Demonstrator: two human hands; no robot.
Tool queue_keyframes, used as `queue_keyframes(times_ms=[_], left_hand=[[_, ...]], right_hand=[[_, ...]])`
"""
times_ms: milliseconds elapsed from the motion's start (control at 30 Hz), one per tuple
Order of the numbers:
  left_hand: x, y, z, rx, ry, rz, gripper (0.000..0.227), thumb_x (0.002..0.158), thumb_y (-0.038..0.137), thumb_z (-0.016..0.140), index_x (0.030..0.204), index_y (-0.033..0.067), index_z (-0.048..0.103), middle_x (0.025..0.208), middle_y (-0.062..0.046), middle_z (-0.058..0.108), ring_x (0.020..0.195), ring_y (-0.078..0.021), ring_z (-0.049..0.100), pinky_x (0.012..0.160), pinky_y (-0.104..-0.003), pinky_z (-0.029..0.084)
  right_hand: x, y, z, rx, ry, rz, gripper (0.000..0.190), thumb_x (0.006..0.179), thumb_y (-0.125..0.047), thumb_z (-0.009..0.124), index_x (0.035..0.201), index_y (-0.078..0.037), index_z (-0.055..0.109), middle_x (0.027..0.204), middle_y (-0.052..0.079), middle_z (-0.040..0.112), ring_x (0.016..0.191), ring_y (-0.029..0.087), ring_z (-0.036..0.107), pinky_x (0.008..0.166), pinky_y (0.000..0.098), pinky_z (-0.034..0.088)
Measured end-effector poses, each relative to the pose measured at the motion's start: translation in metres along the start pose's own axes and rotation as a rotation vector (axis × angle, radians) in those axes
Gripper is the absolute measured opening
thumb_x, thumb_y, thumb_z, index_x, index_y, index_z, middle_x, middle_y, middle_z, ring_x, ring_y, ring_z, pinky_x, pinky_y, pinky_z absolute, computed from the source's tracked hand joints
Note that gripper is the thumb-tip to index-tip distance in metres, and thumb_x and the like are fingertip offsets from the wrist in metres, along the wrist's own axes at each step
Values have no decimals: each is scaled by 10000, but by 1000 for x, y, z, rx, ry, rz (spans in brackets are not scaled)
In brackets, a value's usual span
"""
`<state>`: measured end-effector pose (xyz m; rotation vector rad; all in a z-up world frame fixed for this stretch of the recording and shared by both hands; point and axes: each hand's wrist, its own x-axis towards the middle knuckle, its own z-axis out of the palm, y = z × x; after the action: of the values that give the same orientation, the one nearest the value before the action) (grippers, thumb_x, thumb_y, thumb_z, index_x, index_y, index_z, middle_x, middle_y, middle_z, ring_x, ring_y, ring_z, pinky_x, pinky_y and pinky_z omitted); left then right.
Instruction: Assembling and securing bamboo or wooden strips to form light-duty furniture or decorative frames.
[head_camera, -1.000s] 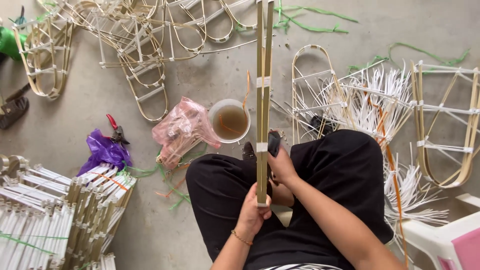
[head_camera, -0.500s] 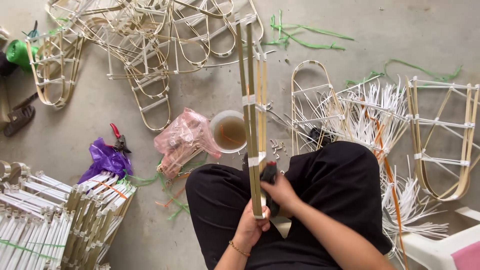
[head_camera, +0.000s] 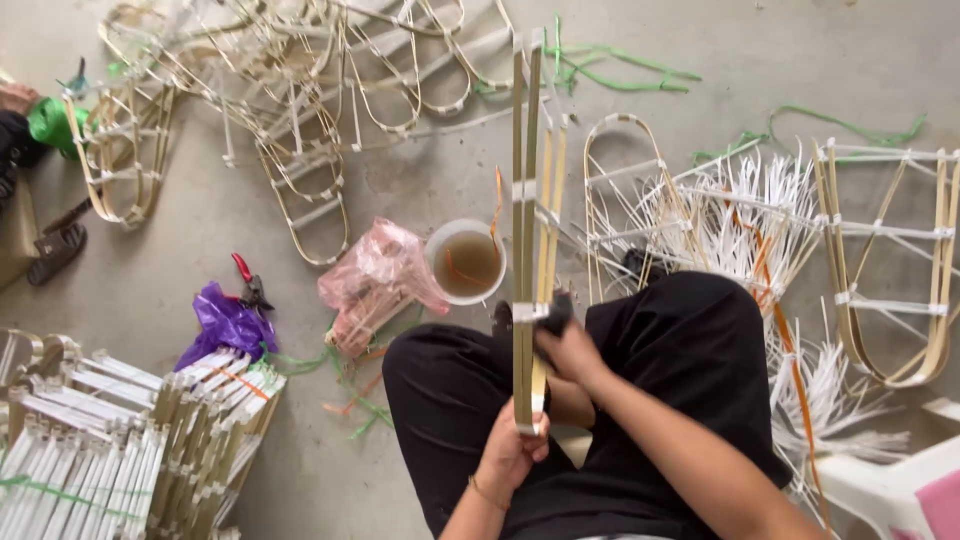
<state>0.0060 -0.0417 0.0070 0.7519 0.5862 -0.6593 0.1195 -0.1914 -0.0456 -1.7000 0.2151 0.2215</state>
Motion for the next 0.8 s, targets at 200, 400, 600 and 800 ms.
queue_keyframes(times_ms=[200,400,600,800], left_hand=[[13,-2,-5,20,13,-45,268,922,50,529,1176,137,518,643,-10,538,477,-74,402,440,-242,395],[8,-1,-8,-78,39,-51,234,921,59,537,1138,139,500,631,-20,548,457,-92,395,425,-254,389],[14,-6,-19,-82,-74,-7,218,1001,90,611,1177,86,482,657,-20,528,500,-88,404,462,-256,407],[8,-4,-15,-85,18,-68,525,898,71,599,1387,222,483,629,-27,546,470,-101,397,436,-264,395]], right_hand=[[9,62,5,-72,-134,255,309,889,-245,730,1093,-14,706,941,138,786,837,226,744,785,363,587],[-8,81,23,179,-60,575,389,984,-333,660,1041,43,740,888,129,731,787,201,646,722,396,520],[10,17,-6,85,-56,393,323,927,-280,669,1056,15,695,832,115,729,720,223,681,672,406,553],[-23,66,9,248,-190,218,372,845,-156,744,1194,-98,629,1014,-8,747,922,61,686,811,250,513]])
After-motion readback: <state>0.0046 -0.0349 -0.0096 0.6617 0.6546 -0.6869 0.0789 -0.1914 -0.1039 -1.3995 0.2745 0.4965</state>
